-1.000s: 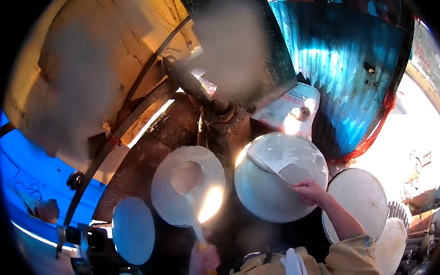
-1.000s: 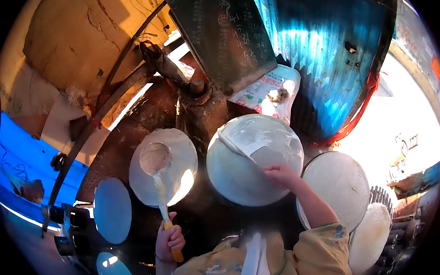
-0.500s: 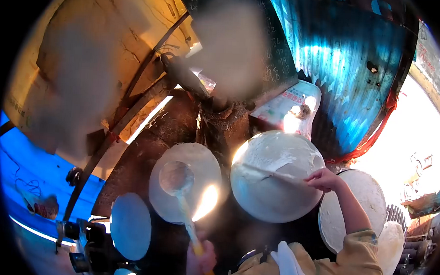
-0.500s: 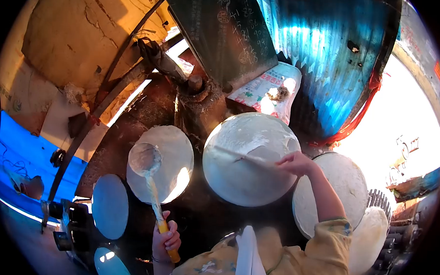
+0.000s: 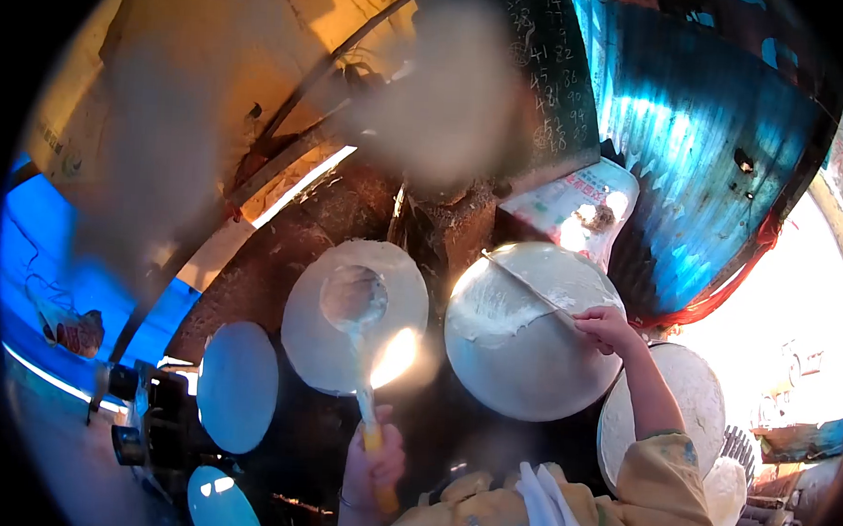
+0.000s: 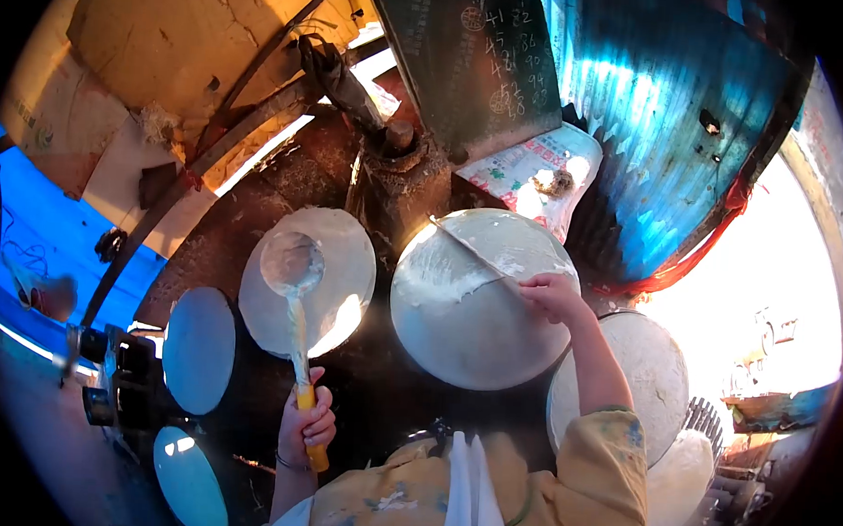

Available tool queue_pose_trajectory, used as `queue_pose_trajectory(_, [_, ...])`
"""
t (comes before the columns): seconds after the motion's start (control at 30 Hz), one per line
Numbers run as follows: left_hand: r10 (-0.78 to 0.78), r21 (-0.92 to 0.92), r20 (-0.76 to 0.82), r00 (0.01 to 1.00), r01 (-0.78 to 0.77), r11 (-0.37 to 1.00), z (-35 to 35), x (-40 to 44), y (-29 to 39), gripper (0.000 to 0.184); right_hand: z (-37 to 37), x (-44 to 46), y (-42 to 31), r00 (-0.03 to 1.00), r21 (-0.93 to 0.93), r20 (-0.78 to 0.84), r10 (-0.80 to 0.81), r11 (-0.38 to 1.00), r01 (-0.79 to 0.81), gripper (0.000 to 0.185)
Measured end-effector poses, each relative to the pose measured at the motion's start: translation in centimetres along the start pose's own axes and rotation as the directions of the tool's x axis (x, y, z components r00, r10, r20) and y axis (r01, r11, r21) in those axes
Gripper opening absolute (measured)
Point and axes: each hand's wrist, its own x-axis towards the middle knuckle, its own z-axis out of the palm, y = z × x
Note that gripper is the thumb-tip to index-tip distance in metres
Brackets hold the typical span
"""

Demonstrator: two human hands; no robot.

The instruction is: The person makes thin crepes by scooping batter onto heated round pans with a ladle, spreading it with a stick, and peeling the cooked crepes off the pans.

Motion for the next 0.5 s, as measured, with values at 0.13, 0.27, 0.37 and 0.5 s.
queue_pose_trajectory(0.13, [-0.007,-0.085,0.024,1.000,0.009,0.996,-1.2,-0.6,-0.4,0.055,1.2,-2.2,2.0,0.922,-0.113,0.346,0.173,0.983,-0.143,0.022])
queue_pose_trajectory(0.27, [-0.027,-0.153,0.138,0.990,0.048,0.987,-2.1,-1.3,-0.2,0.057,-4.2,-4.1,3.1,0.919,-0.157,0.353,0.173,0.980,-0.123,0.024])
queue_pose_trajectory(0.37, [-0.011,-0.114,0.033,0.999,0.015,0.993,-1.0,-1.1,-0.1,0.057,-2.5,0.2,-0.1,0.993,0.095,0.099,-0.059,0.994,0.049,0.023])
queue_pose_trajectory(0.5, [0.018,-0.056,-0.086,0.996,-0.023,0.998,0.9,0.0,-0.2,0.054,1.8,2.0,-2.7,0.984,-0.210,0.156,0.091,0.976,-0.057,0.020])
